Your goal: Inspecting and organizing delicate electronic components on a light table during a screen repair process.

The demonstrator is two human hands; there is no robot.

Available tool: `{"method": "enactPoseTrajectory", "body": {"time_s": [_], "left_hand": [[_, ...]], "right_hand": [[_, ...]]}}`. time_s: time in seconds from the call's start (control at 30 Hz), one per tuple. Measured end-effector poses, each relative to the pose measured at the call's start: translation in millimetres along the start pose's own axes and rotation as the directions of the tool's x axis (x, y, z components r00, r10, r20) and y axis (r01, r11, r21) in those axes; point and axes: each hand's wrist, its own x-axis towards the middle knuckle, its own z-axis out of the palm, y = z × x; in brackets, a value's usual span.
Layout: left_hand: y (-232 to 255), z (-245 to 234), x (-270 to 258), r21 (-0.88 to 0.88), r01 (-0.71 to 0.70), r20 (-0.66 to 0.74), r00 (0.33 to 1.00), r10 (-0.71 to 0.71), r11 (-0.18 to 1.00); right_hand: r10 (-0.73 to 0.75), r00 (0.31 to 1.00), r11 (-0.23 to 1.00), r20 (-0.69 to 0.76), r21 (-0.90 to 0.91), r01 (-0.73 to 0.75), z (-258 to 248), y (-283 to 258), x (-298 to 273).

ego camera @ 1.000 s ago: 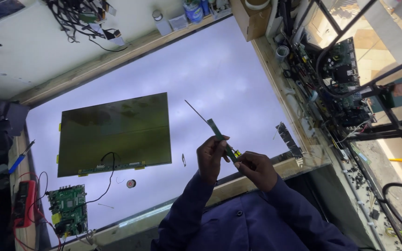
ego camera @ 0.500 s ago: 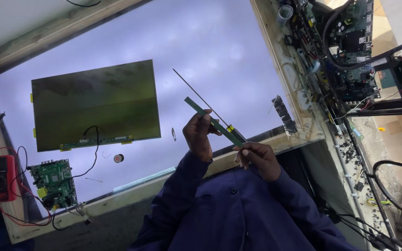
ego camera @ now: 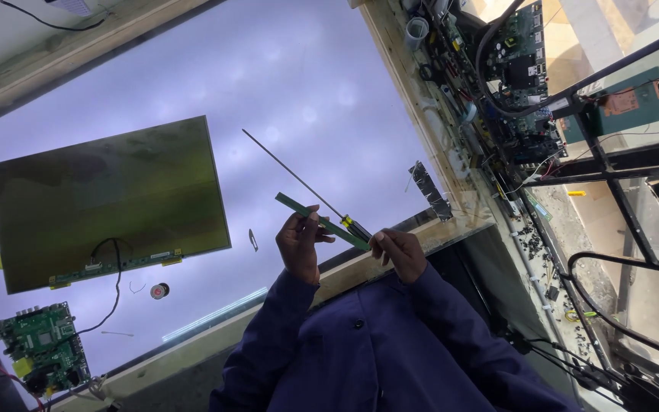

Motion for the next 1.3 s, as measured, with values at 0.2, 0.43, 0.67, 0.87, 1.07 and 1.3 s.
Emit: {"method": "enactPoseTrajectory", "body": {"time_s": [0.2,0.43,0.67,0.87,1.07,1.3], "left_hand": [[-14.8,-32.2,1.4,0.108,0.108,0.039,0.993,-0.113,0.988],[-40.7,-43.1,1.3,0.165,0.19,0.056,0.978,-0.202,0.968],[-47.0,-35.7,-4.3,0.193,0.234,0.074,0.965,-0.252,0.953],[-49.0,-32.6,6.5,0.23,0.208,0.041,0.974,-0.223,0.951],[-55.4,-42.8,17.9,0.405,0.114,-0.093,0.992,-0.083,0.907],[-75.9,-55.5,21.6,0.545,0.026,-0.066,0.998,0.011,0.838]], "right_hand": [[-0.404,0.844,0.407,-0.354,-0.895,-0.18,-86.0,31.4,13.1],[-0.014,0.876,0.409,-0.482,-0.802,-0.434,-118.9,46.1,27.8],[0.15,0.846,0.356,-0.512,-0.77,-0.529,-124.5,32.1,53.7],[0.036,0.846,0.372,-0.531,-0.779,-0.505,-142.8,42.3,86.5],[-0.284,0.786,0.362,-0.549,-0.821,-0.442,-152.4,16.5,129.8],[-0.238,0.824,0.3,-0.514,-0.846,-0.44,-150.4,-11.2,202.5]]}}
